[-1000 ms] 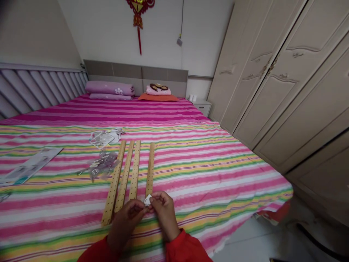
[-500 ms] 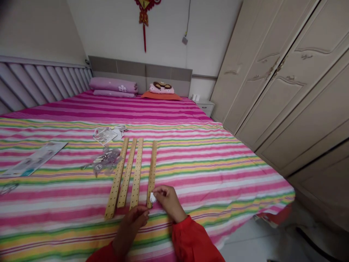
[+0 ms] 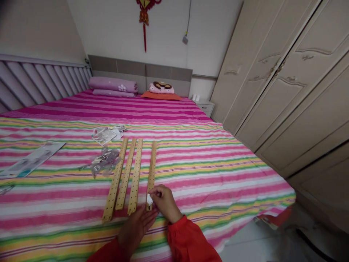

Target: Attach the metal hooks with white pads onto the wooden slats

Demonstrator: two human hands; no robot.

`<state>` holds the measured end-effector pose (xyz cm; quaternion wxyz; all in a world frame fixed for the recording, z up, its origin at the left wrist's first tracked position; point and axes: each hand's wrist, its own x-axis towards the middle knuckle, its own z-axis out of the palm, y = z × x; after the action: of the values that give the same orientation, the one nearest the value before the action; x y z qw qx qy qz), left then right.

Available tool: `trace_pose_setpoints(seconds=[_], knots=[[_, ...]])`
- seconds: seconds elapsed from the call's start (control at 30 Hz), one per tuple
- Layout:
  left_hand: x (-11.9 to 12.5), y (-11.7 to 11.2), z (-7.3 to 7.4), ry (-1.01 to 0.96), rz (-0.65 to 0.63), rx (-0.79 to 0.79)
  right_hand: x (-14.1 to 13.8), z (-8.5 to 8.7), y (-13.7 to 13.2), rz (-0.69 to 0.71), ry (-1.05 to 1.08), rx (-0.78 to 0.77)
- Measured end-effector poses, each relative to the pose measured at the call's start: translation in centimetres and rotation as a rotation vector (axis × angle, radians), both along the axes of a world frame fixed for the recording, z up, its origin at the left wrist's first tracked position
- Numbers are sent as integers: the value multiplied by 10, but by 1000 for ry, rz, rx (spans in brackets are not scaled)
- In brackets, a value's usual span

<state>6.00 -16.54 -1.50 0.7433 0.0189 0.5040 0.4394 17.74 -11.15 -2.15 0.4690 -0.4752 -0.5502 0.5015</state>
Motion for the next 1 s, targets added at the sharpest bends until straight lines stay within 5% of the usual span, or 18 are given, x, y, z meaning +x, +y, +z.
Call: trace_pose_setpoints(seconds=[0.63, 1.0], knots=[[18, 11, -2, 122, -6, 5, -4, 6, -4, -15, -193, 112], [18, 11, -10, 117, -52, 90, -5, -5, -5, -68, -65, 54]])
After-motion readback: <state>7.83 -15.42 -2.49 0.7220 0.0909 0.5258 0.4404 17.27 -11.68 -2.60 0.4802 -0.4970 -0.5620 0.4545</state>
